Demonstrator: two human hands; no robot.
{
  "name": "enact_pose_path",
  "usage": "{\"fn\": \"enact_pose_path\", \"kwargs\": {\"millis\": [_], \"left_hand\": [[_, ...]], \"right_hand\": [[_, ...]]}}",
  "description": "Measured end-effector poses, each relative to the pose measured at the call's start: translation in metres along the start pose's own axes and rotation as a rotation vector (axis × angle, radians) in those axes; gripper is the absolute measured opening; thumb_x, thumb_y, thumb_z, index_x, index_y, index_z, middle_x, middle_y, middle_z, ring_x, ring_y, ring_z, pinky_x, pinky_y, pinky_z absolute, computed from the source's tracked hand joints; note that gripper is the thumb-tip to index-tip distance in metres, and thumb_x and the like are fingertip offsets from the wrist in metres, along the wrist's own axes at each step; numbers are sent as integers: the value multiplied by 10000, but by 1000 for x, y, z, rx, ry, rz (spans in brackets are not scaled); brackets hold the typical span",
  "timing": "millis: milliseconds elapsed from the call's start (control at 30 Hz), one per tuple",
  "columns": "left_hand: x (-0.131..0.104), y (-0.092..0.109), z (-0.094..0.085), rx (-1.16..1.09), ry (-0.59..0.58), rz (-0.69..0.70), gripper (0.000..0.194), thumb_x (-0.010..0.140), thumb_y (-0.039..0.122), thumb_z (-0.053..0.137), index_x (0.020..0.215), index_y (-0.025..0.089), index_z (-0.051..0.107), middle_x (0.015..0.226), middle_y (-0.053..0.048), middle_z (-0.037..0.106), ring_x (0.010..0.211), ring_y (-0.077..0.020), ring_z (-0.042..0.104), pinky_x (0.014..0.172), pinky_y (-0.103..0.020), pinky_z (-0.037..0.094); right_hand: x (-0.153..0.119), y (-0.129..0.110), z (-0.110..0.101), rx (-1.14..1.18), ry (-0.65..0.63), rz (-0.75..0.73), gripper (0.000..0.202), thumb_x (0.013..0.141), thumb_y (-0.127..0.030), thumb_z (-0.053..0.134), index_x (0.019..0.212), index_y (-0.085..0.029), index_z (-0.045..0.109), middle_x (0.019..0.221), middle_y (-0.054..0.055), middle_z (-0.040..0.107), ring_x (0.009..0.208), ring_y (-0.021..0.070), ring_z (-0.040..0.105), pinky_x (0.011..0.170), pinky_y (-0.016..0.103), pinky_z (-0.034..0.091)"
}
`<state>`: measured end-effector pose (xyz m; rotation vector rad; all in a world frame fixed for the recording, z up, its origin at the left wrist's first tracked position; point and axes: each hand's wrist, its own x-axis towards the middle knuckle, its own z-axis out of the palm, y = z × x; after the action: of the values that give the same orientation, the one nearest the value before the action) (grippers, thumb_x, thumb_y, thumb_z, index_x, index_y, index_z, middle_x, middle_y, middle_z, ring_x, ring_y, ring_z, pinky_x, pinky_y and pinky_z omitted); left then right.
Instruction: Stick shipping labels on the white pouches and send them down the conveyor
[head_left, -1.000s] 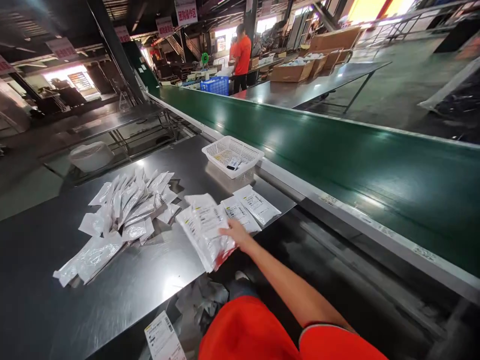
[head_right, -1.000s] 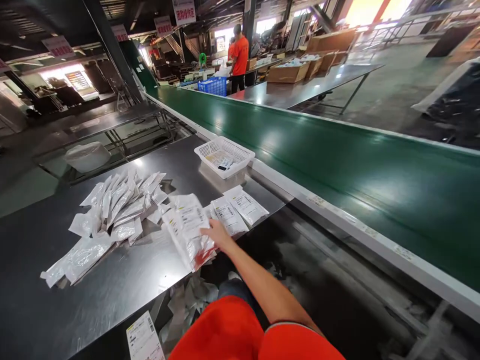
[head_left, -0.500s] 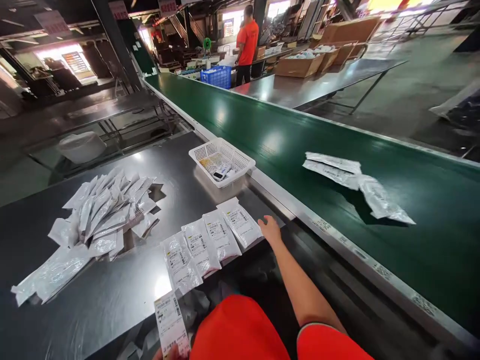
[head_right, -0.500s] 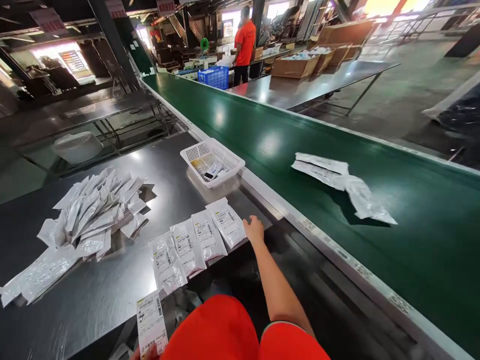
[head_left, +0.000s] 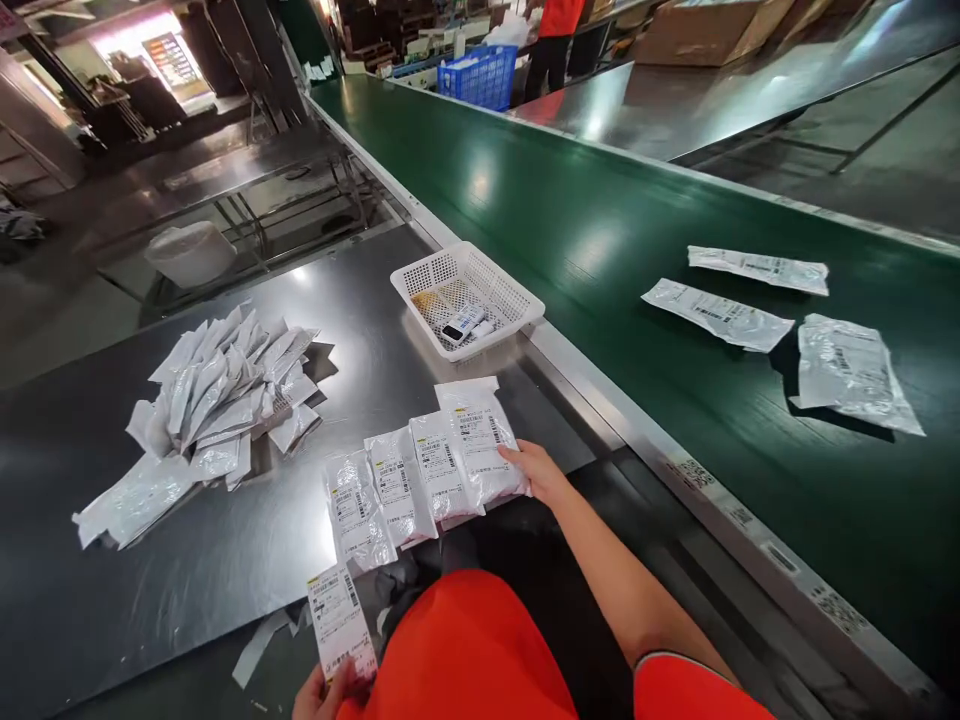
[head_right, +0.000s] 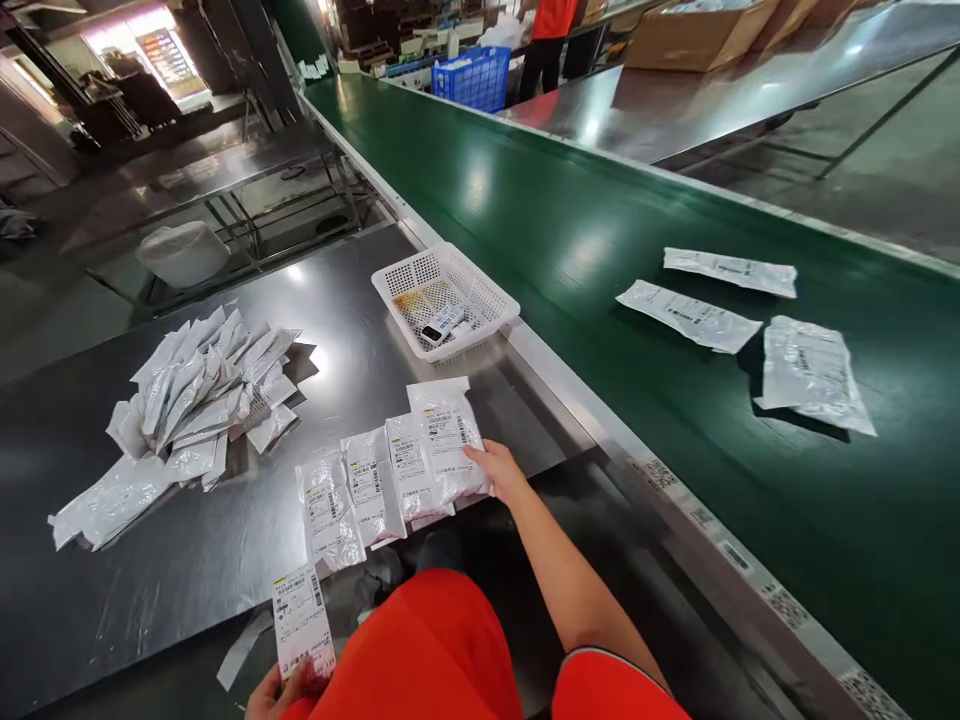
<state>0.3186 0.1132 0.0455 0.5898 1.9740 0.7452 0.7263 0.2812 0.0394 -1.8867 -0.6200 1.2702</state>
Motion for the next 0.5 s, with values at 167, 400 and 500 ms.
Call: {"fn": "enact_pose_path", "kwargs": {"millis": [167,400,500], "left_hand": [[14,21,-18,89,-207,-2,441,400,608,790,631,236,738,677,-59,780,747,-372,734,635,-375,587],[29,5,-50,90,-150,61,519,471,641,763,737,196,751,760,-89,792,791,-357,739,642,-366,602],[35,-17,-62,-5,-151,7,512,442,637,783,706,201,749,724,-79,789,745,-344,740,645,-353,601]], "right_hand": [[-30,14,80,-186,42,9,169,783,-249,608,900,-141,663,930,103,708,897,245,676,738,316,522],[-32,-8,74,-369,95,-133,93,766,-270,600,811,-191,620,900,59,692,922,239,637,809,317,457],[-42,-16,67,-283,82,-262,177,741,-356,615,802,-190,615,840,52,694,841,235,638,746,310,469]]}}
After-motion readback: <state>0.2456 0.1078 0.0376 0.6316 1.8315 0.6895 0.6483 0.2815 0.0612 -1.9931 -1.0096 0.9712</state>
